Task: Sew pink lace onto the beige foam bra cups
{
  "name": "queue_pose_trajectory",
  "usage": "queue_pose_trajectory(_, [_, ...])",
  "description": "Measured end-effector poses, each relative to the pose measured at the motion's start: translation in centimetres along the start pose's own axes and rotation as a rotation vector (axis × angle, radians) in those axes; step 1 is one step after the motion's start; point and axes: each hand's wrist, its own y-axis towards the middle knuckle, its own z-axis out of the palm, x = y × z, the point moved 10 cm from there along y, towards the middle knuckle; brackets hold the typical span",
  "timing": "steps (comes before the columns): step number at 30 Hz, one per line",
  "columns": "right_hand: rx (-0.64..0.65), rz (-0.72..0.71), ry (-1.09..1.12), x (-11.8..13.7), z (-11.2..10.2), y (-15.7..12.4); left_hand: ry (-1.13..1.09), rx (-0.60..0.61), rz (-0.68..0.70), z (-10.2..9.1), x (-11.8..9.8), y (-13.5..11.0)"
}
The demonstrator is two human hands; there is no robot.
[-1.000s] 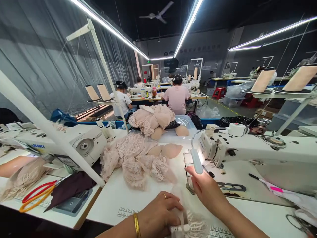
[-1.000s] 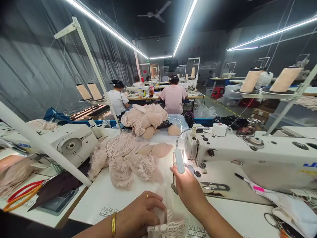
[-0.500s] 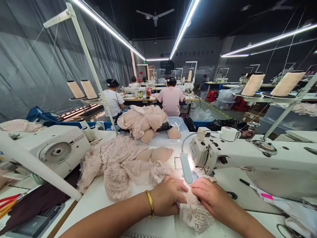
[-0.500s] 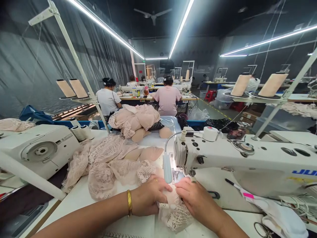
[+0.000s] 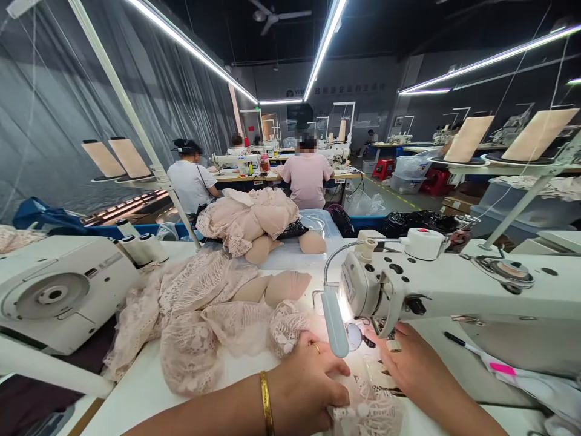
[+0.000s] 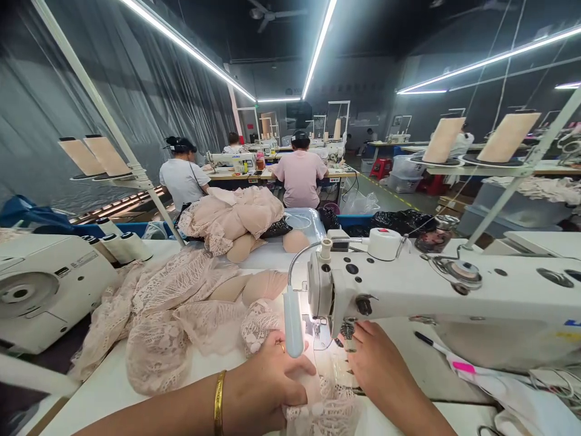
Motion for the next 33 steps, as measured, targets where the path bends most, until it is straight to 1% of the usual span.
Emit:
queue_pose_trajectory(1, [0.002, 0.001, 0.009, -0.1, -0.1, -0.1, -0.004, -0.007, 0.001, 0.0, 0.1, 0.0])
queue_pose_trajectory(3, [0.048, -0.026, 0.066, 0.5, 0.2, -0.2, -0.014, -0.026, 0.005, -0.1, 0.2, 0.2])
queue_pose_trajectory(6, [0.173, -0.082, 0.182, 2.3, 1.4, -0.3, -0.035, -0.053, 0.012, -0.3, 0.2, 0.4])
queue_pose_trajectory(8, [0.234, -0.080, 0.212, 2.9, 2.1, -0.3, -0.040, -0.066, 0.016, -0.4, 0.2, 0.6])
queue_pose_trajectory(9, [0.242, -0.062, 0.207, 2.9, 2.3, -0.3, -0.038, -0.070, 0.017, -0.4, 0.2, 0.7])
queue_pose_trajectory(12, [0.218, -0.004, 0.153, 2.1, 2.5, -0.3, -0.035, -0.071, 0.021, -0.3, 0.2, 1.0])
queue_pose_trajectory(15, [0.173, 0.014, 0.102, 1.6, 2.2, -0.3, -0.038, -0.066, 0.017, 0.0, 0.3, 1.1])
queue_pose_trajectory(22, [0.117, -0.053, 0.030, 2.3, 0.9, 0.7, -0.030, -0.113, 0.008, 0.1, 0.5, 1.3])
queue_pose_trajectory(25, [0.115, -0.070, 0.019, 2.3, 1.1, 0.5, -0.024, -0.116, 0.003, 0.1, 0.5, 1.2])
queue_pose_trajectory(28, [0.129, -0.051, 0.032, 2.0, 1.4, 0.3, -0.017, -0.096, 0.001, 0.2, 0.6, 1.1])
queue_pose_trajectory(33, [0.131, -0.060, 0.050, 2.5, 0.8, 0.6, -0.013, -0.097, 0.008, 0.1, 0.4, 1.1])
